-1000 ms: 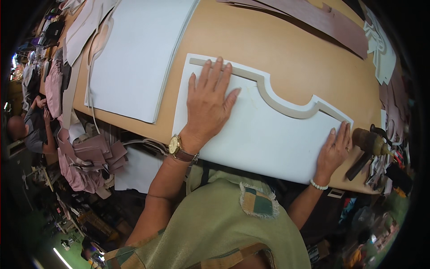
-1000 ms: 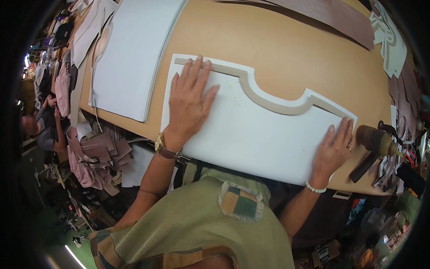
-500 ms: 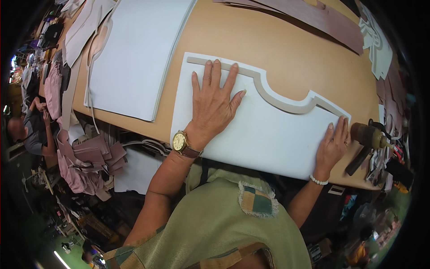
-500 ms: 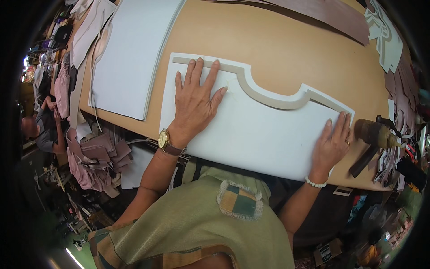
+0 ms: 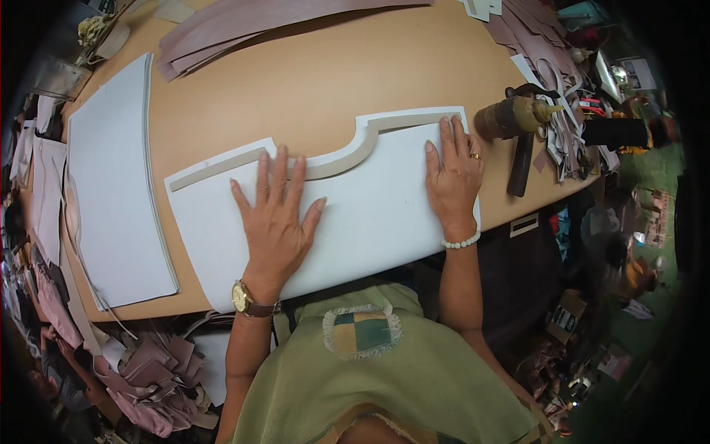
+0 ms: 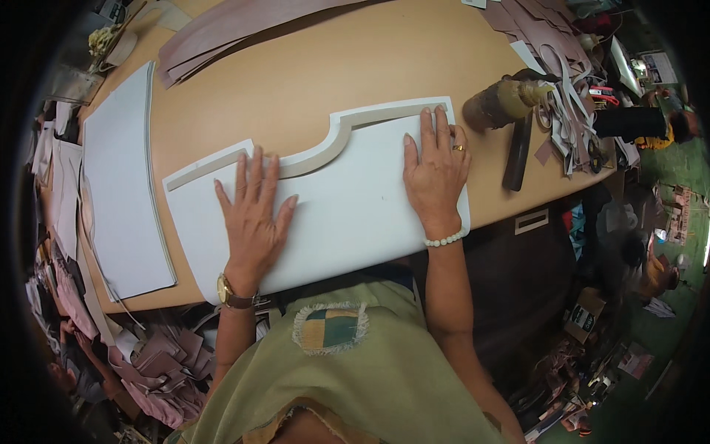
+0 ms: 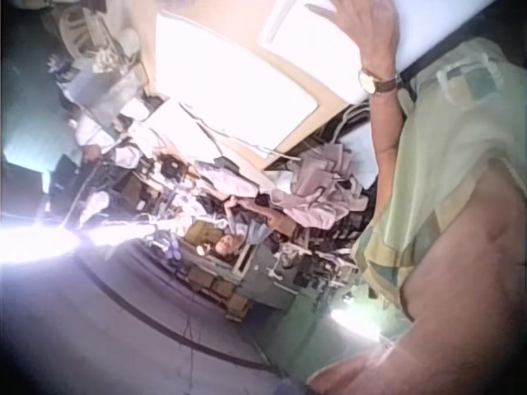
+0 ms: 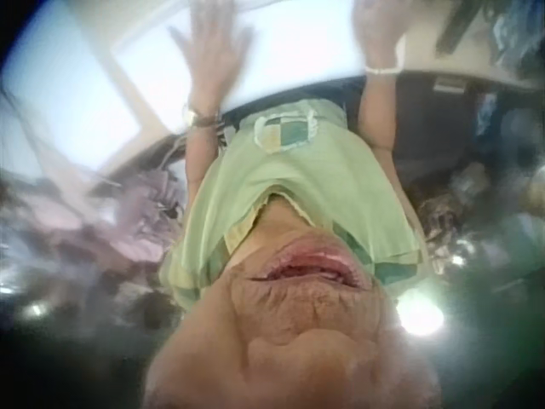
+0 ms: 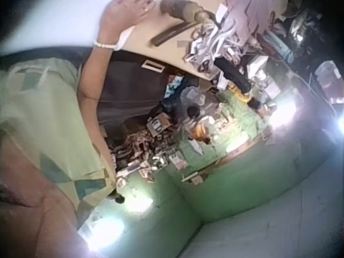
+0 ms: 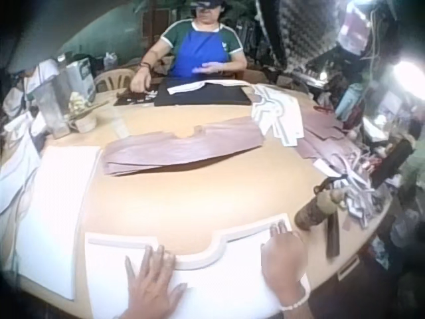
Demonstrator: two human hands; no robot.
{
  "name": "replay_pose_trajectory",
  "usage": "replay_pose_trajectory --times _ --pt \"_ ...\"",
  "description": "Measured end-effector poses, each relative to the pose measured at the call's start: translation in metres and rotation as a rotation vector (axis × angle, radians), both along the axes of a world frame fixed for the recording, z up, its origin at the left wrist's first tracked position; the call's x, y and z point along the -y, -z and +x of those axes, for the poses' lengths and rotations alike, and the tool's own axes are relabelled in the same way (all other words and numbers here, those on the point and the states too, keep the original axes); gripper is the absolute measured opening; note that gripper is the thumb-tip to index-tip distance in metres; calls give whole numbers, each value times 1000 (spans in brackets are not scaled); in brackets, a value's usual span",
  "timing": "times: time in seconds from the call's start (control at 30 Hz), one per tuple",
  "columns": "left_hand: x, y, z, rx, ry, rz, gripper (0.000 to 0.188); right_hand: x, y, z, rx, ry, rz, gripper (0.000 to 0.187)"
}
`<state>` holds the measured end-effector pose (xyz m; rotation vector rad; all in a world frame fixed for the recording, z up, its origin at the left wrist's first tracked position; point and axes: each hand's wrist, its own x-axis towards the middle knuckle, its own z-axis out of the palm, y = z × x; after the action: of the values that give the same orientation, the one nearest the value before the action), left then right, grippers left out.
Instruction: The person applies adhesive to a leather strip using a squeeze bottle and attaches it to the curved edge of a large white leather piece, pressing it firmly and hammering it into place.
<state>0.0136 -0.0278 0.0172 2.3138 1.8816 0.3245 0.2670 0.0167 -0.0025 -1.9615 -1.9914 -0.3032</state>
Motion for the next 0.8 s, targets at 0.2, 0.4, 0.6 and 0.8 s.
replay_pose_trajectory --times 0.2,0.4,0.6,0.8 --pt "-3 1 6 -59 58 -19 58 3 -1 1 -11 40 -21 43" --pt "-8 6 31 1 163 64 60 1 2 1 -31 12 0 42" --pt "-34 6 61 -17 415 50 69 1 2 3 -30 19 16 42" --pt "-39 10 60 38 442 -9 75 2 -1 1 -33 35 -7 43"
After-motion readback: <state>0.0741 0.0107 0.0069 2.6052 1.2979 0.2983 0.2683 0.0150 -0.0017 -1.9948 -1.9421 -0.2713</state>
